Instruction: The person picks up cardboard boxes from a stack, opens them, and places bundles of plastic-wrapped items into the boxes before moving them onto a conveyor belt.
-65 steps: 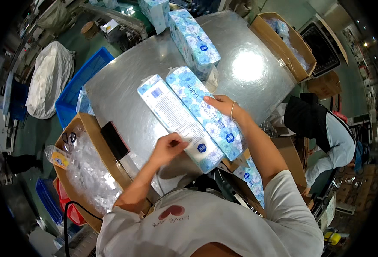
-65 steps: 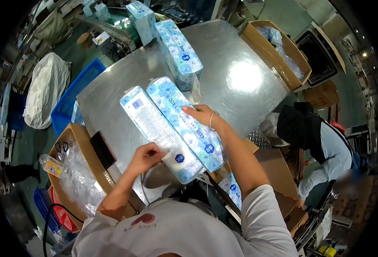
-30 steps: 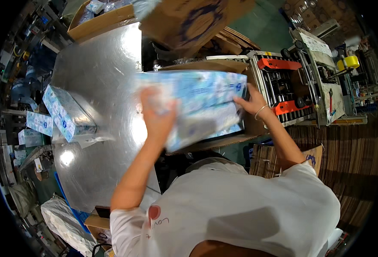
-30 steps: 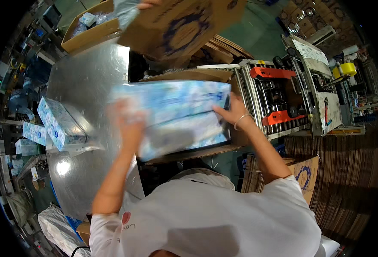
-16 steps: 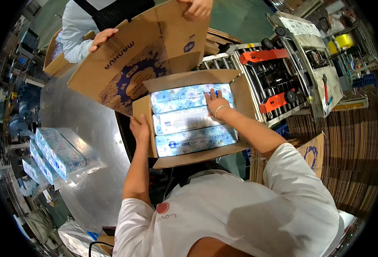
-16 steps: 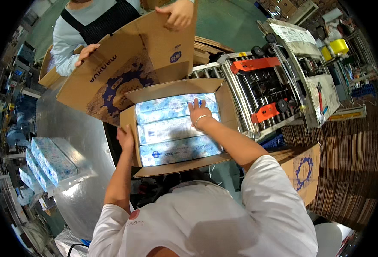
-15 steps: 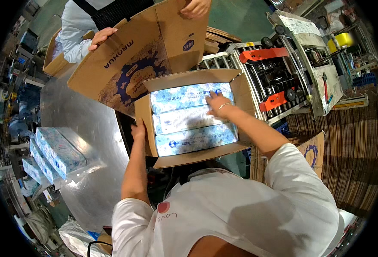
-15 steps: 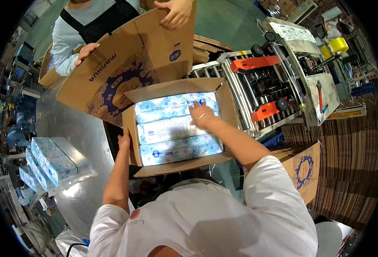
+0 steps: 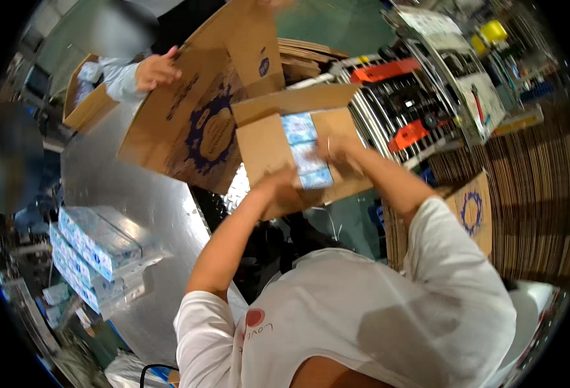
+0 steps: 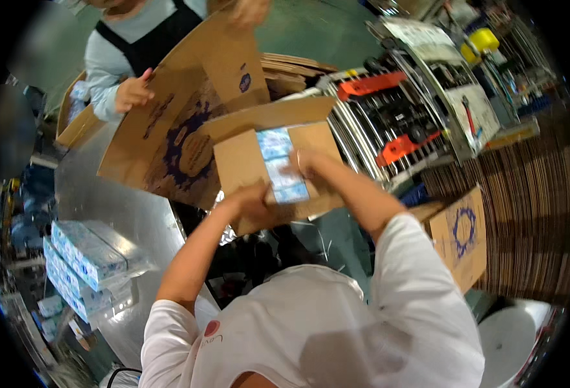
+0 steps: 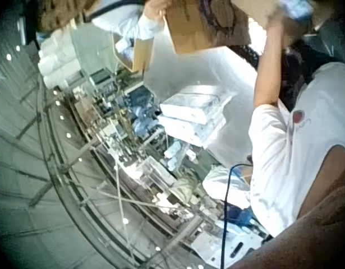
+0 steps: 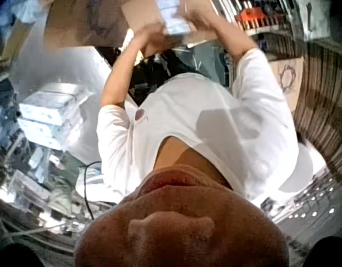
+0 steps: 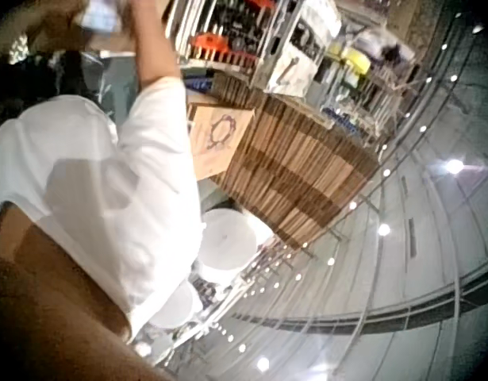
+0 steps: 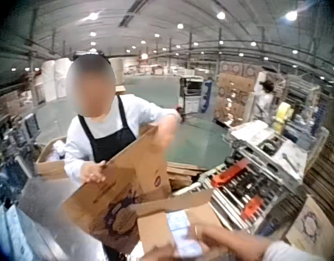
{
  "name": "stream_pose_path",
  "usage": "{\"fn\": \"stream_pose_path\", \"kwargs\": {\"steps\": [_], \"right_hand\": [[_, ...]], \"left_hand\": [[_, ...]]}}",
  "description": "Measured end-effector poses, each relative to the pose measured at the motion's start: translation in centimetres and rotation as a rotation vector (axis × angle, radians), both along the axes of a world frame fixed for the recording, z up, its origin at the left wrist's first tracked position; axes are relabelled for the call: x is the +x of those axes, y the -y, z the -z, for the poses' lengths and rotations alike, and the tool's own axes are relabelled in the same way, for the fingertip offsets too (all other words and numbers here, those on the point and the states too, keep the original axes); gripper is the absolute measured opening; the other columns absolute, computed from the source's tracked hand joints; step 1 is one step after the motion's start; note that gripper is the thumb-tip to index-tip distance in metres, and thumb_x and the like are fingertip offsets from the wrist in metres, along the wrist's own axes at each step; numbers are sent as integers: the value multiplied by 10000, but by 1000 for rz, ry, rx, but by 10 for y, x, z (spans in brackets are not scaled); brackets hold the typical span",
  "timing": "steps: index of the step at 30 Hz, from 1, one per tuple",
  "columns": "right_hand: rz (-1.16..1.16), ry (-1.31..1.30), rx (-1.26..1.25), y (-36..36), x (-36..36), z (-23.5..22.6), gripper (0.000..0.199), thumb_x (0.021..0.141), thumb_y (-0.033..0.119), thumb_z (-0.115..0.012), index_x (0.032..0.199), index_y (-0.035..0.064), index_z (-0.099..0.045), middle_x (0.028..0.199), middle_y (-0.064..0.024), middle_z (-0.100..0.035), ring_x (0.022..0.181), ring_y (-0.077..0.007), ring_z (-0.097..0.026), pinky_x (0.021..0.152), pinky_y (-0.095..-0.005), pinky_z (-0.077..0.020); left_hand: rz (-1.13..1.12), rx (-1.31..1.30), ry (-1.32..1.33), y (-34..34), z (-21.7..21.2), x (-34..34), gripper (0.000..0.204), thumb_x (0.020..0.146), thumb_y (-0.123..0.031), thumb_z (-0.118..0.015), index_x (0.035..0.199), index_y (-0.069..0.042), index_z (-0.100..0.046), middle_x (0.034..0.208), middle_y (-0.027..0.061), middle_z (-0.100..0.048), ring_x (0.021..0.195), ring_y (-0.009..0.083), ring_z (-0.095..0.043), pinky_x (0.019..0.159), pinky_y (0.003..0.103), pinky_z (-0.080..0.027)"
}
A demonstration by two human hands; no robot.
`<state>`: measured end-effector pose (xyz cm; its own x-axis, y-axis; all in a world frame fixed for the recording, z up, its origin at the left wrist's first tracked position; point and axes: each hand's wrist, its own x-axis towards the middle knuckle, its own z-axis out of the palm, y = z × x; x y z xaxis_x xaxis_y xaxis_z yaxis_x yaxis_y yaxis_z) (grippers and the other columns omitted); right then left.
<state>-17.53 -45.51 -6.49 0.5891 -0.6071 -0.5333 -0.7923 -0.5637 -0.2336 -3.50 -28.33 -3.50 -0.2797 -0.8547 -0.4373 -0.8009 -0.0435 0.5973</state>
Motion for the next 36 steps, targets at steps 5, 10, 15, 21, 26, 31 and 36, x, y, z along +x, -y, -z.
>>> {"fn": "stream_pose_path", "kwargs": {"steps": [5, 10, 15, 21, 26, 31, 36], "right_hand": [[53, 828, -640, 78, 51, -92, 460, 816, 451, -473, 923, 26, -611, 865, -186, -608, 865, -354, -549, 796, -419, -423], [103, 408, -568, -28, -62, 64, 635, 802, 425, -507, 1227, -30, -380, 1320, -235, -309, 1290, -342, -207, 1066, -461, -133], [354, 550, -553, -5, -102, 44, 508, 884, 341, -377, 1283, 29, -341, 1325, -202, -327, 1249, -337, -280, 1037, -475, -188], [283, 376, -424, 110, -83, 49, 489, 871, 336, -392, 1246, 22, -378, 1171, -213, -436, 1127, -386, -357, 974, -475, -257], [133, 404, -536, 155, -100, 33, 560, 877, 377, -336, 1308, 20, -324, 1380, -241, -217, 1305, -388, -111, 1049, -489, -74], [384, 366, -506, 216, -154, 43, 594, 872, 338, -357, 1308, -55, -271, 1387, -253, -192, 1315, -352, -127, 1079, -418, -76], [510, 479, -673, 277, -217, 45, 555, 848, 293, -401, 1267, -62, -328, 1349, -237, -281, 1282, -361, -212, 1072, -430, -117]], "left_hand": [[-591, -206, 271, -11, 43, 25, 1071, 569, -521, -724, 1391, -137, -153, 1450, 156, -74, 1326, 364, -64, 975, 632, -105], [-989, -454, -389, -19, 101, 28, 989, 697, -336, -713, 1367, 21, -78, 1408, 251, -124, 1315, 320, -135, 1050, 347, -185], [-1072, -481, -505, -17, 90, 3, 632, 908, -248, -436, 1362, 41, -103, 1416, 225, -143, 1297, 295, -202, 1052, 342, -164], [-1415, -572, -718, 21, 60, -124, 625, 935, -279, -372, 1362, 40, -46, 1400, 191, -180, 1250, 271, -253, 1026, 343, -208], [-1424, -611, -276, 112, 79, -161, 699, 913, -356, -402, 1353, 60, -53, 1379, 259, -173, 1245, 315, -261, 1027, 381, -201], [-1228, -516, -347, 226, 106, -157, 684, 912, -324, -419, 1356, 61, -71, 1383, 272, -166, 1247, 331, -276, 1020, 361, -232], [-1084, -577, -276, 327, 109, -193, 657, 910, -293, -420, 1355, 61, -90, 1353, 274, -257, 1217, 317, -339, 997, 325, -268]]}}
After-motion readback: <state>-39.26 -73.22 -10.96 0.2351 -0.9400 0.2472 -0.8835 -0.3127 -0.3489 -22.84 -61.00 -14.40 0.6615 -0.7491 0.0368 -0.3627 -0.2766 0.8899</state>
